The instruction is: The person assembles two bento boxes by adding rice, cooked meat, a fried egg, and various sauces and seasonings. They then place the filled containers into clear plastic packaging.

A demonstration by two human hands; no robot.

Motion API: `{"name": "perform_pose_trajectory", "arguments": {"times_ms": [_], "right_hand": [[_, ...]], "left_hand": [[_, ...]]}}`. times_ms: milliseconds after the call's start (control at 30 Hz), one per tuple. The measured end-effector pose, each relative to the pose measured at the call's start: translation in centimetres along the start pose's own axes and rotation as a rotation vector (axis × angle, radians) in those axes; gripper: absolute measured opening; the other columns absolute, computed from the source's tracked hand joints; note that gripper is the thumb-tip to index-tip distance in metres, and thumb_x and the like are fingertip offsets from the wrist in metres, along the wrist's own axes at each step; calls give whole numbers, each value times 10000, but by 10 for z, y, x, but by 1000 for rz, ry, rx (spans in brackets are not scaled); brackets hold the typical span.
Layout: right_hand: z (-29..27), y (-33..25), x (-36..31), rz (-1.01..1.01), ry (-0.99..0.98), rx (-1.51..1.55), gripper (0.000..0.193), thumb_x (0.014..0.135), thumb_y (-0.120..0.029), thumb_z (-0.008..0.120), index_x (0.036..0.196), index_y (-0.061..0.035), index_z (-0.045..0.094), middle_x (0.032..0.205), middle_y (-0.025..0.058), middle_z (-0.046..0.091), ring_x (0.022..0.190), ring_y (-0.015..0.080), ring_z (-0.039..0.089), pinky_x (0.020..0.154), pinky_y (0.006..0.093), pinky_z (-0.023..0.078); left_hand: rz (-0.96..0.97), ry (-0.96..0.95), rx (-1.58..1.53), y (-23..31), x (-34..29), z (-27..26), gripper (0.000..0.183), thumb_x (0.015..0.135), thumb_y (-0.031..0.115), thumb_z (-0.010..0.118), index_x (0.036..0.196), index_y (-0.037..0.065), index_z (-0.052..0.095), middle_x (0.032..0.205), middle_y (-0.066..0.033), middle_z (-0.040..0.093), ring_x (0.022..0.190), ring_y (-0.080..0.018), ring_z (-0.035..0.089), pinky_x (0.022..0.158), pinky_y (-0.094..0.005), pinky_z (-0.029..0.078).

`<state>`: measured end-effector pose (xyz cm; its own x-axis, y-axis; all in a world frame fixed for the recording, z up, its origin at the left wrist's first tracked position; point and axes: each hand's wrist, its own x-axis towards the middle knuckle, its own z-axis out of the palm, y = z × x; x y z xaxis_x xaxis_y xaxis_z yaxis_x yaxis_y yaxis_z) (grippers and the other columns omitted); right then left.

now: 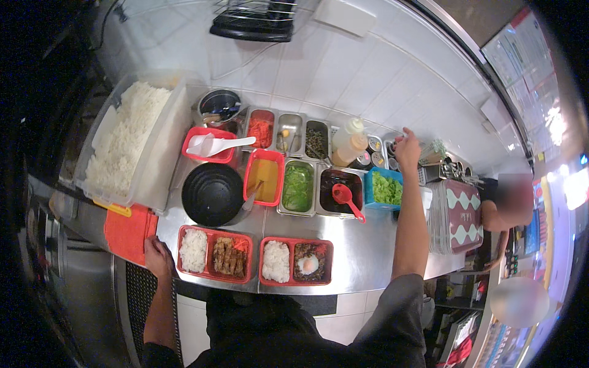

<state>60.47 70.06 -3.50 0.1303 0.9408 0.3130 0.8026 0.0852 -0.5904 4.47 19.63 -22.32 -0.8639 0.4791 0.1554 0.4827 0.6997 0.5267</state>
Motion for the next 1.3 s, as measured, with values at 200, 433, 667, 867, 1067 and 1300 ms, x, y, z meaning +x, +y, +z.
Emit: {"name": "perform_pose_trajectory", "arguments": {"times_ms": [200, 433, 667, 867, 1067, 1300], "right_hand": [[43, 73, -23, 13, -34, -160, 394, 830, -58, 580, 1195, -66, 729, 1060, 160, 767, 1012, 317, 728, 921, 425, 555], [48, 91, -23, 42, -45, -130, 368, 878, 0, 542, 1184, -51, 740, 1074, 164, 773, 1017, 266, 749, 917, 367, 571], [47, 87, -21, -45, -132, -25, 328, 902, -53, 577, 1195, -33, 723, 1101, 198, 754, 997, 344, 737, 898, 425, 567], [58, 74, -21, -164, -246, -171, 410, 868, -236, 705, 1246, -80, 711, 1093, 191, 734, 1024, 353, 703, 953, 449, 539], [80, 30, -24, -54, -500, -553, 829, 639, -455, 848, 1403, -221, 626, 1378, 232, 557, 1294, 463, 485, 1075, 569, 433], [93, 24, -31, -47, -459, -671, 731, 592, -386, 871, 1229, -83, 681, 1361, 217, 548, 1319, 440, 479, 1065, 587, 432]], "left_hand": [[-16, -17, 64, -11, -2, 4, 256, 989, 204, 527, 1160, 41, 627, 1081, -230, 692, 987, -448, 663, 844, -530, 504], [20, -19, 84, -19, 0, 12, 295, 1017, 287, 498, 1180, 63, 599, 1120, -210, 699, 993, -447, 667, 834, -544, 502], [100, 36, 157, -17, -1, 15, 246, 1013, 249, 491, 1128, 53, 585, 1031, -218, 675, 918, -451, 653, 773, -551, 481], [113, 36, 136, -7, -1, 13, 254, 1016, 261, 492, 1112, 43, 578, 1010, -227, 670, 906, -462, 647, 763, -553, 477], [115, 64, 95, -12, -2, 13, 256, 991, 254, 506, 1108, 38, 581, 1006, -223, 674, 901, -456, 654, 776, -552, 487], [89, 15, 107, -9, -1, 11, 238, 976, 226, 516, 1111, 44, 588, 1036, -195, 685, 935, -447, 660, 808, -554, 493]]}}
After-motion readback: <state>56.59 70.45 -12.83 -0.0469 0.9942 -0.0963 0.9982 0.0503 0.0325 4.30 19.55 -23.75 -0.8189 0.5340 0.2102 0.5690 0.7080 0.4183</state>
